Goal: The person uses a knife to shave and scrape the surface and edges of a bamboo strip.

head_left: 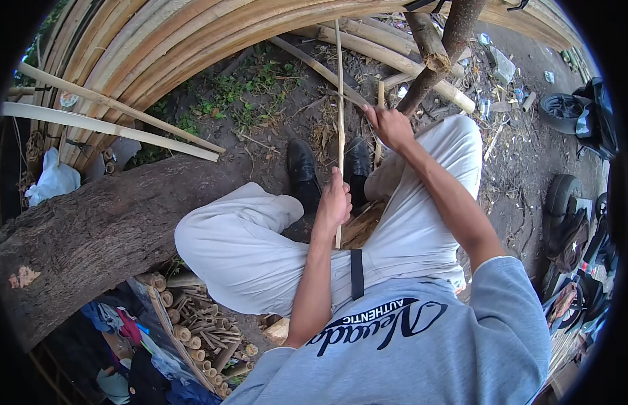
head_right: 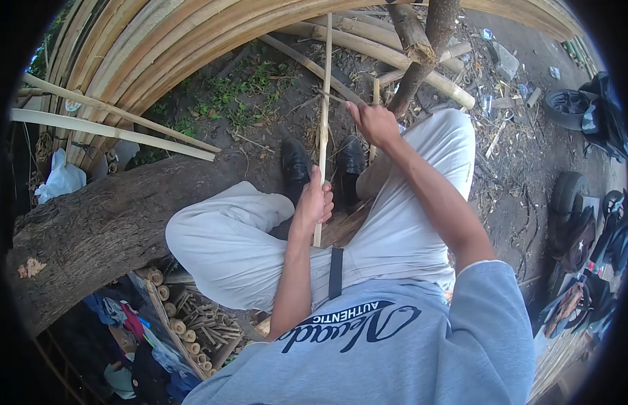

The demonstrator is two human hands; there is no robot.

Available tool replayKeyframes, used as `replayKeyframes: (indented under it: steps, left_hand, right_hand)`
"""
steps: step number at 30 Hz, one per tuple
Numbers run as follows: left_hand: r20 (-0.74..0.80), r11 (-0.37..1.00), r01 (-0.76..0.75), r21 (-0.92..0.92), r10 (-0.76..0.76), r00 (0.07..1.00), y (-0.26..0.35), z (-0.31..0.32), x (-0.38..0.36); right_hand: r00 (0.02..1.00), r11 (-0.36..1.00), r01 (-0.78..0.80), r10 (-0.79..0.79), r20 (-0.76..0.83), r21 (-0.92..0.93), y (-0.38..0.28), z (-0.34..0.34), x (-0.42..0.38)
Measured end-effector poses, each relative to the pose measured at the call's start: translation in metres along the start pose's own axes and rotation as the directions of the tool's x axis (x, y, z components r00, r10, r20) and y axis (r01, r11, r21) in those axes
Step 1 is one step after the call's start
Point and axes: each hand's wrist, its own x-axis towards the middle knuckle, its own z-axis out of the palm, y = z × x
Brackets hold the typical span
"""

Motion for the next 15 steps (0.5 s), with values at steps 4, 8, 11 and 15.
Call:
replayKeyframes:
  steps: [4, 8, 11, 15]
  left_hand:
    - [-0.044, 0.987, -0.055, 0.15, 0.062, 0.997, 0.014, 0.002, 0.004]
    - [-0.085, 0.908, -0.186, 0.376, 0.233, 0.969, -0.002, -0.006, 0.023]
    - [-0.156, 0.875, -0.122, 0.469, 0.218, 0.963, 0.001, 0.0, 0.015]
    - [-0.201, 0.72, -0.113, 0.685, 0.335, 0.92, 0.022, 0.005, -0.001]
  right_hand:
    - [0.919, 0.933, 0.352, -0.359, 0.161, 0.074, -0.027, -0.01, -0.029]
    - [0.82, 0.838, 0.539, -0.544, 0.178, 0.082, -0.025, -0.011, -0.045]
    - [0.763, 0.778, 0.622, -0.627, 0.16, 0.085, -0.014, 0.003, -0.04]
    - [0.818, 0.827, 0.562, -0.551, 0.164, -0.026, -0.007, 0.013, -0.016]
